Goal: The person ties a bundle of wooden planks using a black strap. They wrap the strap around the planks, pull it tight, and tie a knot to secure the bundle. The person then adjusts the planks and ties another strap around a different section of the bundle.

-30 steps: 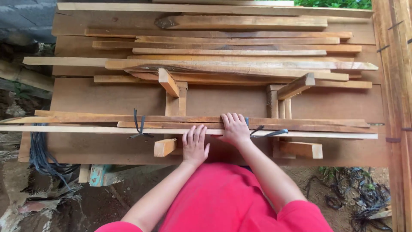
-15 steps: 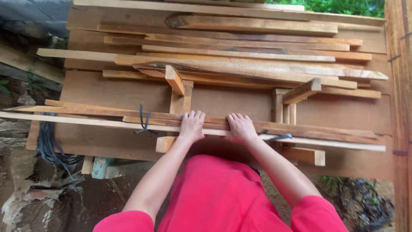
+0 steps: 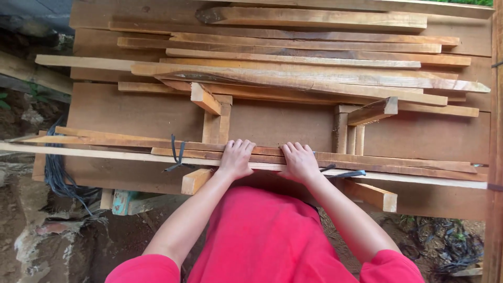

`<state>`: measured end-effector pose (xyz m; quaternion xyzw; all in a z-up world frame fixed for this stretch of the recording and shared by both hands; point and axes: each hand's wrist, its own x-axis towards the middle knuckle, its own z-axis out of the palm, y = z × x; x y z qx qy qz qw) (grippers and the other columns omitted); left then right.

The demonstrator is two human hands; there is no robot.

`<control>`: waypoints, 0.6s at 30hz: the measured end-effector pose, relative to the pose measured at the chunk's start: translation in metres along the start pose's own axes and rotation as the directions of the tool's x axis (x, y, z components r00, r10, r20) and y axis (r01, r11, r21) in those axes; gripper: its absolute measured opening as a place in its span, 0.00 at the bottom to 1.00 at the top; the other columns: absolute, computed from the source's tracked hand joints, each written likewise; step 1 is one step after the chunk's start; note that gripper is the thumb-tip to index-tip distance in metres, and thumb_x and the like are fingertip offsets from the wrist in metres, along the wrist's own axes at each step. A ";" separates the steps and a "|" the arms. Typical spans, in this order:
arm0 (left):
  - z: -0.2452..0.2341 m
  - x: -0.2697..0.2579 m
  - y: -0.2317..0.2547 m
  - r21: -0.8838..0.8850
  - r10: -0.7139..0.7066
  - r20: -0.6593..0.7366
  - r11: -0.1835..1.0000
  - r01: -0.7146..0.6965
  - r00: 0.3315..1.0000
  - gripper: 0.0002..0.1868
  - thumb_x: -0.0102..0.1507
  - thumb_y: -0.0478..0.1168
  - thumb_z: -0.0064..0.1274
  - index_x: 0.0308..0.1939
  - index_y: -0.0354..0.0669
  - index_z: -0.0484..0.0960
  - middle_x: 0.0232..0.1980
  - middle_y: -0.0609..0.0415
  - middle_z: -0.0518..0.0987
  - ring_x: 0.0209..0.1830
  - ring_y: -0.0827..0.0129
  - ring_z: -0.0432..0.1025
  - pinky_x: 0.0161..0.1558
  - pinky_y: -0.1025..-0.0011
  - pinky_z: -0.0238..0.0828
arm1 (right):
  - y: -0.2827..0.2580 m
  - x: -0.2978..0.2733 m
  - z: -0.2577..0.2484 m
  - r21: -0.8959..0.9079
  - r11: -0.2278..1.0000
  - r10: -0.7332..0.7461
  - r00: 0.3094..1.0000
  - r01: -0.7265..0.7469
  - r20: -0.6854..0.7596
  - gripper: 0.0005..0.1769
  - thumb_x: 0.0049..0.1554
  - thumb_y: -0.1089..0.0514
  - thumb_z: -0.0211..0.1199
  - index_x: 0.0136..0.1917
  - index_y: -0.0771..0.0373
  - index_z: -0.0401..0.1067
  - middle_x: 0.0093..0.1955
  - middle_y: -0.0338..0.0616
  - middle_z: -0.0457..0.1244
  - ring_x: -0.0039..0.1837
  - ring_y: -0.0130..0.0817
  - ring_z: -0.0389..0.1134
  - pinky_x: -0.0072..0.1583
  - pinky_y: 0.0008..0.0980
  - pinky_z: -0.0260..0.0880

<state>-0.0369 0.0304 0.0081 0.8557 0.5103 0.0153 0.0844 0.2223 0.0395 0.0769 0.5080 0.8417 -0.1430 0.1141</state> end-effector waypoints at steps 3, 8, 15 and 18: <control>0.005 -0.001 0.007 -0.026 0.011 0.049 1.000 -0.010 0.999 0.47 0.33 0.48 0.63 0.59 0.53 0.75 0.49 0.60 0.75 0.52 0.63 0.70 0.55 0.59 0.64 | 0.007 -0.011 0.007 -0.003 1.000 -0.009 1.000 0.009 -0.009 0.51 0.35 0.24 0.68 0.67 0.49 0.65 0.56 0.34 0.64 0.63 0.34 0.67 0.61 0.38 0.66; -0.018 0.002 0.022 -0.014 0.008 0.056 1.000 -0.007 0.998 0.50 0.33 0.51 0.63 0.62 0.52 0.72 0.52 0.60 0.73 0.54 0.63 0.69 0.56 0.59 0.62 | -0.005 -0.020 -0.018 -0.045 0.998 0.039 0.999 -0.039 -0.001 0.57 0.35 0.24 0.70 0.72 0.49 0.61 0.70 0.34 0.57 0.71 0.37 0.60 0.68 0.44 0.60; -0.011 -0.002 0.018 0.020 0.053 0.021 0.998 -0.054 0.998 0.50 0.33 0.57 0.64 0.61 0.54 0.75 0.48 0.61 0.75 0.50 0.65 0.70 0.55 0.60 0.64 | -0.009 -0.018 0.022 -0.064 0.998 -0.019 0.977 0.005 -0.214 0.53 0.35 0.22 0.68 0.67 0.50 0.65 0.54 0.33 0.62 0.61 0.33 0.64 0.63 0.38 0.63; -0.010 -0.001 0.018 0.023 0.049 0.028 0.998 -0.050 0.998 0.51 0.33 0.58 0.66 0.62 0.54 0.73 0.49 0.61 0.73 0.51 0.65 0.69 0.55 0.61 0.63 | -0.009 -0.018 0.021 -0.064 0.998 -0.027 0.959 0.010 -0.283 0.52 0.34 0.22 0.68 0.65 0.50 0.66 0.51 0.34 0.62 0.58 0.32 0.65 0.62 0.35 0.62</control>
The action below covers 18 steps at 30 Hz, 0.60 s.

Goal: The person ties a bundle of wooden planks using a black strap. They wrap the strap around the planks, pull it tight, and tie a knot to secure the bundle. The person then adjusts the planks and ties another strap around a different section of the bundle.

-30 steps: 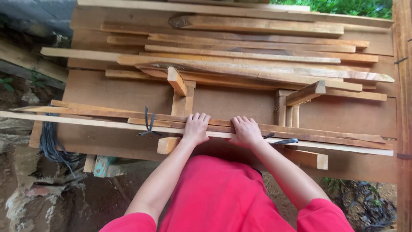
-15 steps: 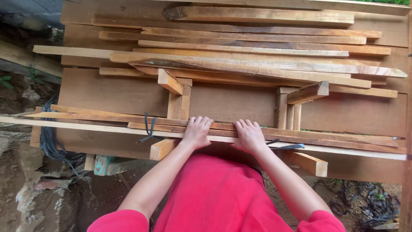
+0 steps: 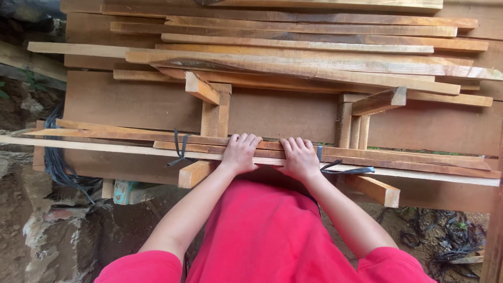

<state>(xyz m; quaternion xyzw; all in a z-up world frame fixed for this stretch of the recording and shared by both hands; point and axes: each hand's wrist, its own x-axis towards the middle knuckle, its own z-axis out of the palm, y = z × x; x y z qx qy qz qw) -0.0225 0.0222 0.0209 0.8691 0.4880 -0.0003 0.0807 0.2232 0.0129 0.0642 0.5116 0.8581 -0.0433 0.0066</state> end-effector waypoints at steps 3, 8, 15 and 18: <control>0.001 -0.002 0.000 0.012 -0.011 0.030 1.000 0.010 0.999 0.55 0.33 0.58 0.68 0.65 0.53 0.70 0.53 0.60 0.73 0.55 0.65 0.69 0.57 0.60 0.63 | -0.002 0.001 0.001 0.002 1.000 0.018 0.999 -0.018 0.034 0.54 0.33 0.21 0.68 0.66 0.50 0.65 0.52 0.33 0.61 0.59 0.32 0.64 0.64 0.36 0.62; -0.045 -0.008 0.009 -0.047 0.093 -0.041 0.994 -0.095 0.995 0.52 0.45 0.58 0.68 0.70 0.49 0.66 0.69 0.54 0.68 0.72 0.60 0.60 0.68 0.54 0.54 | -0.013 0.015 -0.016 -0.004 0.997 0.071 0.984 -0.071 0.162 0.54 0.35 0.24 0.72 0.68 0.51 0.65 0.62 0.36 0.61 0.68 0.37 0.60 0.71 0.49 0.54; -0.059 -0.072 0.029 -0.843 -0.272 -0.048 0.528 0.107 0.961 0.22 0.67 0.46 0.57 0.17 0.54 0.78 0.19 0.63 0.79 0.20 0.67 0.74 0.28 0.74 0.69 | -0.033 0.016 0.012 0.049 0.992 0.105 0.986 -0.112 0.127 0.55 0.34 0.27 0.70 0.70 0.50 0.62 0.57 0.37 0.60 0.64 0.37 0.61 0.68 0.49 0.56; 0.032 -0.099 0.015 -0.754 -0.460 0.653 -0.322 0.572 0.602 0.36 0.68 0.61 0.55 0.54 0.23 0.77 0.48 0.35 0.83 0.33 0.58 0.82 0.40 0.65 0.81 | -0.033 0.022 0.013 0.011 0.994 0.103 0.987 -0.105 0.124 0.53 0.31 0.27 0.70 0.66 0.50 0.65 0.54 0.37 0.60 0.59 0.39 0.63 0.62 0.47 0.60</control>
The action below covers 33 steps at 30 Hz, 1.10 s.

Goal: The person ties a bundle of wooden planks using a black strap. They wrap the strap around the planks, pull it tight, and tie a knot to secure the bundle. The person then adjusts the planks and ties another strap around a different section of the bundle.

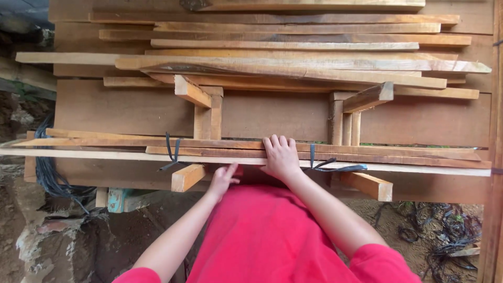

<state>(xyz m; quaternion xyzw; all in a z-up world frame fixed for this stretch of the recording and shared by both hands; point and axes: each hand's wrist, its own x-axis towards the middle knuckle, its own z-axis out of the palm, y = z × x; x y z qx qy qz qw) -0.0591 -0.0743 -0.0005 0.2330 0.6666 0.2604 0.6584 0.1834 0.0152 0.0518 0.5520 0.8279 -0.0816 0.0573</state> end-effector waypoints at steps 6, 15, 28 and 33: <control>0.049 -0.011 0.068 -0.694 -0.114 0.120 0.701 0.165 0.986 0.49 0.64 0.64 0.57 0.77 0.41 0.55 0.77 0.49 0.57 0.79 0.52 0.53 0.79 0.46 0.43 | 0.003 -0.003 -0.019 0.019 0.997 -0.069 0.995 0.070 -0.074 0.53 0.32 0.25 0.70 0.64 0.53 0.66 0.52 0.37 0.61 0.59 0.36 0.64 0.61 0.41 0.61; 0.051 0.017 0.027 -0.737 -0.109 0.042 0.667 0.105 0.993 0.40 0.62 0.62 0.59 0.71 0.48 0.64 0.67 0.54 0.68 0.68 0.60 0.64 0.74 0.50 0.54 | 0.003 -0.002 -0.019 0.041 0.996 -0.072 0.991 0.077 -0.109 0.51 0.34 0.24 0.68 0.64 0.52 0.67 0.54 0.37 0.62 0.60 0.34 0.64 0.61 0.39 0.61; 0.051 0.018 0.023 -0.778 -0.146 0.092 0.608 0.162 0.985 0.39 0.60 0.56 0.63 0.69 0.43 0.68 0.65 0.50 0.73 0.66 0.59 0.67 0.74 0.51 0.55 | 0.014 -0.005 -0.014 0.090 0.992 -0.079 0.995 0.084 -0.059 0.51 0.31 0.25 0.71 0.63 0.51 0.67 0.51 0.37 0.62 0.58 0.36 0.64 0.60 0.40 0.63; 0.041 0.023 0.006 -0.766 -0.148 0.137 0.611 0.200 0.979 0.38 0.60 0.55 0.65 0.67 0.42 0.70 0.64 0.50 0.75 0.65 0.58 0.69 0.72 0.51 0.59 | 0.004 -0.009 -0.019 0.059 0.996 -0.068 0.995 0.073 -0.077 0.52 0.31 0.25 0.71 0.64 0.52 0.67 0.51 0.37 0.62 0.59 0.36 0.64 0.61 0.40 0.62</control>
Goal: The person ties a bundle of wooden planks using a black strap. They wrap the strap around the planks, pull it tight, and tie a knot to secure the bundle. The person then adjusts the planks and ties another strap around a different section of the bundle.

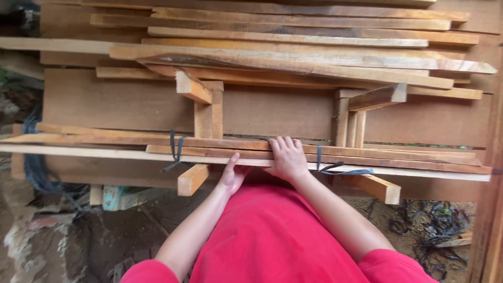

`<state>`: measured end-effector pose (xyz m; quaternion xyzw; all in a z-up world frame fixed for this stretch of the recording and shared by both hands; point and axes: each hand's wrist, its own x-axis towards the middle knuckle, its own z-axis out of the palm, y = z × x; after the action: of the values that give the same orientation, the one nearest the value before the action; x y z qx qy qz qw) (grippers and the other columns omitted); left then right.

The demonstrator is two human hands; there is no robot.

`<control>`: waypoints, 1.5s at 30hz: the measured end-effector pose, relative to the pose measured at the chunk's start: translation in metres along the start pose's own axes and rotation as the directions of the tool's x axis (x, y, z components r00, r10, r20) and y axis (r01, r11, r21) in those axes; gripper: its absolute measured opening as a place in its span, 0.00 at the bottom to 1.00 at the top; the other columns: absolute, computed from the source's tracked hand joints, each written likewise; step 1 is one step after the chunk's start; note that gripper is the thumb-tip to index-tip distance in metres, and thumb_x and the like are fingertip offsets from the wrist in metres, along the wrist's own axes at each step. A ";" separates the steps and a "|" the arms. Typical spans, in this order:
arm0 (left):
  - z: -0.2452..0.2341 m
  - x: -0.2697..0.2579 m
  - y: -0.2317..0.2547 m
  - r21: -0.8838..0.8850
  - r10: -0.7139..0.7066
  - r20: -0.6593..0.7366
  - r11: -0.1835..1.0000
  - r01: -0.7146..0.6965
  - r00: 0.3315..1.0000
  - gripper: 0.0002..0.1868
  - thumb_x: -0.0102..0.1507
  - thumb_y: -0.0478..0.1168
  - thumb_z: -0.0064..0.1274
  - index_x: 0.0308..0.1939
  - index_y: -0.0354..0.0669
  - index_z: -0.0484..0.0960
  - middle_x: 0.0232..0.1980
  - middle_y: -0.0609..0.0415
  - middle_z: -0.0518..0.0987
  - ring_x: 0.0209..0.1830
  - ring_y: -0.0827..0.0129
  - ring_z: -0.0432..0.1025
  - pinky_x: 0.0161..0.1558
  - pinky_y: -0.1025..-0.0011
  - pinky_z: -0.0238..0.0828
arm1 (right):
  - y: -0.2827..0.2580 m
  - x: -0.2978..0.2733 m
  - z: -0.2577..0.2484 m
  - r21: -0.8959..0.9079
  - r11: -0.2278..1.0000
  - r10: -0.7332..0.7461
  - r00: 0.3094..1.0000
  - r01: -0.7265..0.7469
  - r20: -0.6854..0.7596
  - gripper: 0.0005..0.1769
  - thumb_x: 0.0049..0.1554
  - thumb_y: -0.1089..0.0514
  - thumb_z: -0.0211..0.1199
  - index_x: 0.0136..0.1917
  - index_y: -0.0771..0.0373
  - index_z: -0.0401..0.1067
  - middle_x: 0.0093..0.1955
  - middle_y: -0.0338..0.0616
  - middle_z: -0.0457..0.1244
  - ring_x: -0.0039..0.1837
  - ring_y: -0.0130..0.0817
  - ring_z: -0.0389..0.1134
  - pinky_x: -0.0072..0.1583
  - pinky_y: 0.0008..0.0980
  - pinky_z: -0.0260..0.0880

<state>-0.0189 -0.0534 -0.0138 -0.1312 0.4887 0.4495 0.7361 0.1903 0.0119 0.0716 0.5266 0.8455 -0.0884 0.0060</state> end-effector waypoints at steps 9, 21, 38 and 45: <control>0.014 -0.013 0.009 0.034 -0.047 0.001 0.998 0.047 0.999 0.44 0.60 0.58 0.64 0.72 0.41 0.63 0.69 0.47 0.69 0.69 0.56 0.64 0.75 0.49 0.56 | -0.002 0.003 -0.014 -0.021 0.999 -0.027 0.999 0.027 0.023 0.51 0.33 0.26 0.71 0.64 0.52 0.67 0.51 0.37 0.62 0.59 0.35 0.64 0.61 0.38 0.62; 0.070 -0.030 0.028 0.072 0.007 -0.031 0.997 -0.005 0.999 0.63 0.64 0.67 0.56 0.81 0.38 0.30 0.81 0.35 0.31 0.84 0.41 0.28 0.79 0.40 0.34 | 0.060 0.098 -0.006 0.281 0.904 0.080 0.772 -0.323 0.630 0.58 0.34 0.18 0.70 0.71 0.47 0.67 0.66 0.40 0.68 0.70 0.40 0.68 0.69 0.45 0.67; 0.080 0.025 0.052 -0.143 0.048 -0.162 0.987 -0.072 0.986 0.54 0.59 0.57 0.67 0.77 0.43 0.49 0.71 0.44 0.56 0.71 0.52 0.57 0.73 0.50 0.56 | 0.077 0.152 -0.042 0.143 0.901 0.115 0.544 -0.410 0.831 0.55 0.37 0.08 0.55 0.63 0.45 0.79 0.64 0.42 0.71 0.71 0.43 0.67 0.69 0.43 0.68; 0.085 0.019 0.049 -0.097 0.060 -0.262 0.991 -0.088 0.963 0.52 0.58 0.57 0.67 0.76 0.46 0.53 0.69 0.45 0.59 0.70 0.54 0.60 0.72 0.52 0.59 | 0.080 0.156 -0.046 0.192 0.879 0.066 0.509 -0.437 0.858 0.53 0.35 0.09 0.58 0.60 0.45 0.80 0.62 0.44 0.71 0.70 0.43 0.68 0.67 0.44 0.70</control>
<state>-0.0042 0.0382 0.0239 -0.2095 0.5601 0.4815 0.6408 0.1956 0.1918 0.0890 0.5306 0.6169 -0.4889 0.3143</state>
